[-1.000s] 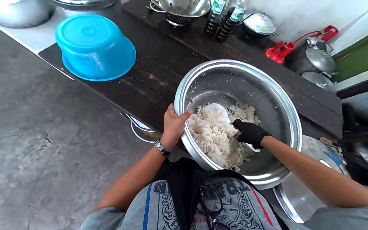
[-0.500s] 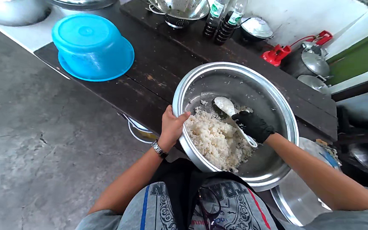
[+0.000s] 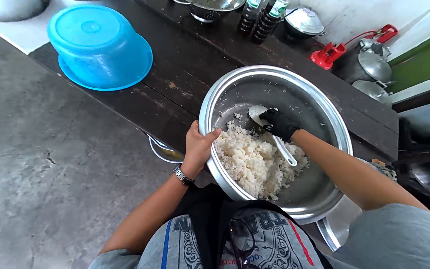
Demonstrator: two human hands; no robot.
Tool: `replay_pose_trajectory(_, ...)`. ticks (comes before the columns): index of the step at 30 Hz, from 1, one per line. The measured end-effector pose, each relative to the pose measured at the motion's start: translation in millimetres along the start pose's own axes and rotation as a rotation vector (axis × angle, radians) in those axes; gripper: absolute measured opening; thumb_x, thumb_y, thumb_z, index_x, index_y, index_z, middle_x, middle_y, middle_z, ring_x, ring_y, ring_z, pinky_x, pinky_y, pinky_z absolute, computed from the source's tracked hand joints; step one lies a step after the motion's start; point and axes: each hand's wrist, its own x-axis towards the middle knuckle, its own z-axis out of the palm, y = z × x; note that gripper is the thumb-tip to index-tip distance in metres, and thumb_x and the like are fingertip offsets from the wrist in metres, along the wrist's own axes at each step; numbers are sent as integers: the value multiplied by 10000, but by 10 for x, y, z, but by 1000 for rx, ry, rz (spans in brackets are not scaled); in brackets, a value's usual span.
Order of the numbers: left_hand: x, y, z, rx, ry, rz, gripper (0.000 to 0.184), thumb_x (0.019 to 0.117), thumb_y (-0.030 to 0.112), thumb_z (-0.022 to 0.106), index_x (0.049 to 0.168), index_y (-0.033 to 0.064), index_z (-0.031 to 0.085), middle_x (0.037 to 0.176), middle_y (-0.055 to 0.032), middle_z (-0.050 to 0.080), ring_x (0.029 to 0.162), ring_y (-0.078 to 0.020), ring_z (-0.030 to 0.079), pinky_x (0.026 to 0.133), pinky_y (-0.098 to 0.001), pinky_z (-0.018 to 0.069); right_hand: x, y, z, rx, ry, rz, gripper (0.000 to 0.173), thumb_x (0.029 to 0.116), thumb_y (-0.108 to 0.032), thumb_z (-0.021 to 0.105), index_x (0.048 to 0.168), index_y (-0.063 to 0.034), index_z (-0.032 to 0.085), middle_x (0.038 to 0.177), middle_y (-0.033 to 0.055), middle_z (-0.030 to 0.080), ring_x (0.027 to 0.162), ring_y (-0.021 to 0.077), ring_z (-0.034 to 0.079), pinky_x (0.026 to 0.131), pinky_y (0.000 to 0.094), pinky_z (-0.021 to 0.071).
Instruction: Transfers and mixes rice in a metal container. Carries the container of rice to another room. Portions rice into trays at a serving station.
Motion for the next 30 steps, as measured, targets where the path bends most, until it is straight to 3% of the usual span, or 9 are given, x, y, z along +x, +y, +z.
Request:
replay_pose_trajectory(6,-2,7,6,12,1,3,358,939,36,693,1253,51,520,962,-81,664,752,-116,675,654,-285,594,474,111,-134,-45,-146,-82,869,726,-41,913,1491,-32,500,1511,292,466,1411,470,438,1153,612,360)
replay_pose_trajectory(10,12,-4,4,21,11,4,351,934,41,703,1238,44,528,942,-93,664,734,-130,674,646,-293,593,738,464,72,37,-75,-163,1095,612,-66,974,1565,-162,442,1568,169,472,1427,396,464,1171,612,359)
replay_pose_trajectory(12,28,23,6,9,12,-5,361,935,27,704,1247,28,523,945,-111,673,741,-151,687,659,-309,602,644,523,5,52,36,-216,971,646,-148,970,1509,-157,523,1530,159,524,1400,386,501,1158,610,379)
replay_pose_trajectory(13,32,35,12,0,12,-8,362,936,21,704,1247,22,520,946,-117,675,744,-155,690,665,-313,605,479,427,-148,62,56,-224,804,741,-155,921,1461,-119,568,1489,184,555,1377,396,518,1156,600,380)
replay_pose_trajectory(16,12,25,15,-4,10,-8,344,940,16,696,1235,26,521,947,-111,673,745,-149,688,659,-303,601,-75,106,-445,28,-9,-171,335,905,31,693,1233,-34,713,1265,239,652,1205,411,612,1067,576,461)
replay_pose_trajectory(18,16,11,5,6,5,0,346,935,22,701,1234,33,525,941,-102,671,742,-140,683,656,-294,598,-252,117,-337,-25,-72,-162,323,875,82,680,1162,-47,750,1221,224,669,1151,406,632,1014,578,488)
replay_pose_trajectory(22,22,0,11,0,26,18,348,915,-10,709,1215,12,535,937,-111,683,762,-154,702,684,-309,613,-247,74,-15,-152,-151,-109,354,935,-71,692,1284,-123,711,1479,194,534,1315,444,533,1058,607,456)
replay_pose_trajectory(24,24,1,29,-10,44,30,356,899,-30,709,1210,-6,536,936,-117,691,773,-157,712,692,-307,621,-98,40,55,-159,-133,-126,402,899,-42,718,1288,-142,723,1550,199,469,1380,479,462,1073,647,436)
replay_pose_trajectory(30,18,32,41,-6,50,50,315,901,-46,674,1178,-18,526,922,-97,681,772,-126,710,692,-275,618,217,-227,-69,-216,-83,54,500,899,-118,739,1379,-150,604,1383,226,597,1262,496,558,950,696,481)
